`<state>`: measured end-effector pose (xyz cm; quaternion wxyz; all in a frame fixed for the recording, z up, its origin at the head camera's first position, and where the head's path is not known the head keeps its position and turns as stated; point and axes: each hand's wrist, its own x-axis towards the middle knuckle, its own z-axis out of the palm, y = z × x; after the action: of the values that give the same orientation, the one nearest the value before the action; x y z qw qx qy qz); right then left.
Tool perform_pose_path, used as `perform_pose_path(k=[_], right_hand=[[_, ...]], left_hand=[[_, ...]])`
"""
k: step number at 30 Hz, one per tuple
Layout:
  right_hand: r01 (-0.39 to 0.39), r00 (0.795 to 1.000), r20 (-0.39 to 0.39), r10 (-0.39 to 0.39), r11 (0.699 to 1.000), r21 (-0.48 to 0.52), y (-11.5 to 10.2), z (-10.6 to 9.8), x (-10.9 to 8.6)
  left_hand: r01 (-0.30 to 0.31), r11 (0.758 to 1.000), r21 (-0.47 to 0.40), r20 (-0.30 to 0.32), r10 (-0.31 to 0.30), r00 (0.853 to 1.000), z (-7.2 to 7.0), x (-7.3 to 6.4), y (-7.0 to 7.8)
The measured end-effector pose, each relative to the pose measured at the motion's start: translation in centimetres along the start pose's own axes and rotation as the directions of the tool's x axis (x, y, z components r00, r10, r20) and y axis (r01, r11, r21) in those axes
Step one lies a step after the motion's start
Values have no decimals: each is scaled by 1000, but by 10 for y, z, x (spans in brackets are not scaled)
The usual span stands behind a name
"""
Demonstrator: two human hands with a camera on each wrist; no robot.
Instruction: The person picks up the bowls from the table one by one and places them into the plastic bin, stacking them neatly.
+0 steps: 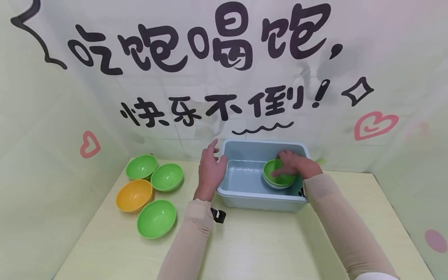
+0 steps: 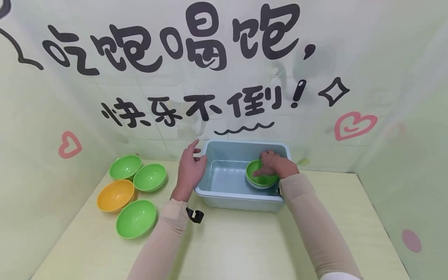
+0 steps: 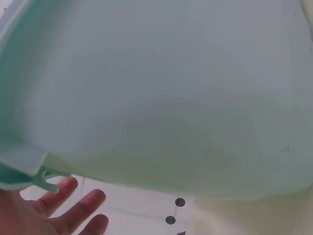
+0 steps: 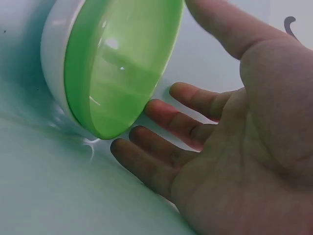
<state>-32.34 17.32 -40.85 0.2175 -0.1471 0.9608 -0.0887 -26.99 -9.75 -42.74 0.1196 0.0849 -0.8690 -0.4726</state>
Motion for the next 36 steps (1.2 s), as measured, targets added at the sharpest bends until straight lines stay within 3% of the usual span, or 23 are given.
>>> perform_pose_path(k=[7, 15, 26, 36], right_hand=[[88, 995, -53, -85, 994, 61, 4, -3, 4], [158, 985, -83, -148, 978, 133, 6, -15, -3], [126, 984, -159, -78, 938, 324, 0, -36, -19], [119, 969, -244, -32, 928, 352, 5, -58, -36]], left_hand=[[19, 995, -94, -19, -21, 1000, -9, -2, 1], [-29, 998, -60, -51, 26, 998, -26, -11, 0], [-94, 995, 12, -60, 95, 994, -54, -35, -6], [-113, 990, 83, -92, 120, 988, -89, -49, -23]])
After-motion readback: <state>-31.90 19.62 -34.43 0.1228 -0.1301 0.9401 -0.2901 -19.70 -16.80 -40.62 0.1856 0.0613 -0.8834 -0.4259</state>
